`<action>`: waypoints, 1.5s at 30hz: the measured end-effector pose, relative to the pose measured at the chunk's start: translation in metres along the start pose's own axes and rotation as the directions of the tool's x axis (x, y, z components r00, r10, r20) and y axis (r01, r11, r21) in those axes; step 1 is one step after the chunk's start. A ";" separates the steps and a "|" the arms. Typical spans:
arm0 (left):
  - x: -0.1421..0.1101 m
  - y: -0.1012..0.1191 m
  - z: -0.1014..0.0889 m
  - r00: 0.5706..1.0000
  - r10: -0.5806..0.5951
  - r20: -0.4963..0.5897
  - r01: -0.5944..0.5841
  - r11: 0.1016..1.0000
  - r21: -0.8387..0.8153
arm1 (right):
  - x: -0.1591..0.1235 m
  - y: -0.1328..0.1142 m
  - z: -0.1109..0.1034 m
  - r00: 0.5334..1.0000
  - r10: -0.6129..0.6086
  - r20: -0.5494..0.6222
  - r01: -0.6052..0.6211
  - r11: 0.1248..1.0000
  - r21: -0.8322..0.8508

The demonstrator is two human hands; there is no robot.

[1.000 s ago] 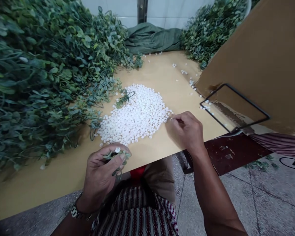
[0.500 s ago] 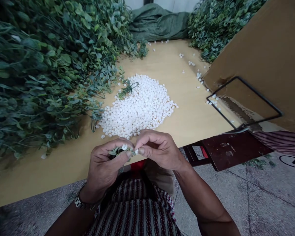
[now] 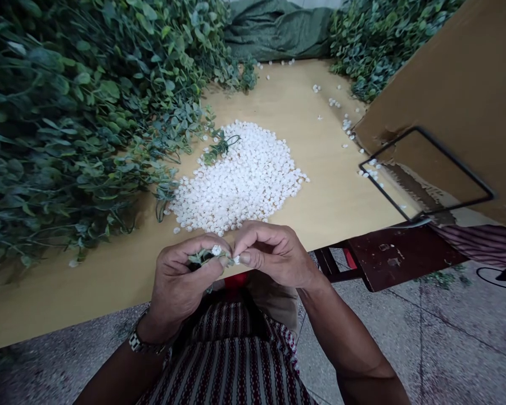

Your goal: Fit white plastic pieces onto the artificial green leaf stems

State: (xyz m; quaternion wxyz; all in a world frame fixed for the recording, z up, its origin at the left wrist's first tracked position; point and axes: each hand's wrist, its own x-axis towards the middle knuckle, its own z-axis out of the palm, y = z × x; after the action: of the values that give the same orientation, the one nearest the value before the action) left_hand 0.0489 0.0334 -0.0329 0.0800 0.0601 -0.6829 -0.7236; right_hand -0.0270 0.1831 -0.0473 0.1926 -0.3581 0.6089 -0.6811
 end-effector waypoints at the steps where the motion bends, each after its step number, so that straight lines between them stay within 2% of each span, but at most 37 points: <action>1: 0.000 0.000 0.000 1.000 0.004 -0.003 -0.004 1.000 0.008 | 0.000 0.000 0.000 1.000 -0.004 -0.001 0.004 1.000 0.004; 11: -0.001 0.001 0.001 0.999 0.020 -0.026 -0.017 0.996 0.085 | -0.001 -0.001 0.002 0.999 -0.041 -0.014 0.040 0.998 -0.056; 17: -0.002 -0.001 -0.001 0.998 0.055 -0.010 -0.054 0.993 0.106 | -0.001 0.000 0.002 0.997 -0.079 -0.024 0.079 0.997 0.001; 30: 0.000 -0.002 0.001 0.997 0.080 -0.014 -0.077 0.984 0.159 | -0.002 0.002 0.001 0.996 -0.086 -0.015 0.086 0.996 -0.012; 45: 0.000 -0.001 -0.001 0.996 0.081 0.029 -0.085 0.977 0.194 | -0.004 0.003 0.002 0.996 -0.092 -0.014 0.090 0.990 -0.112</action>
State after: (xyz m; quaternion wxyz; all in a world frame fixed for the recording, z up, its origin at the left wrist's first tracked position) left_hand 0.0490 0.0325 -0.0343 0.0965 0.0315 -0.7531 -0.6500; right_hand -0.0236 0.1843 -0.0515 0.1354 -0.3892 0.6309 -0.6574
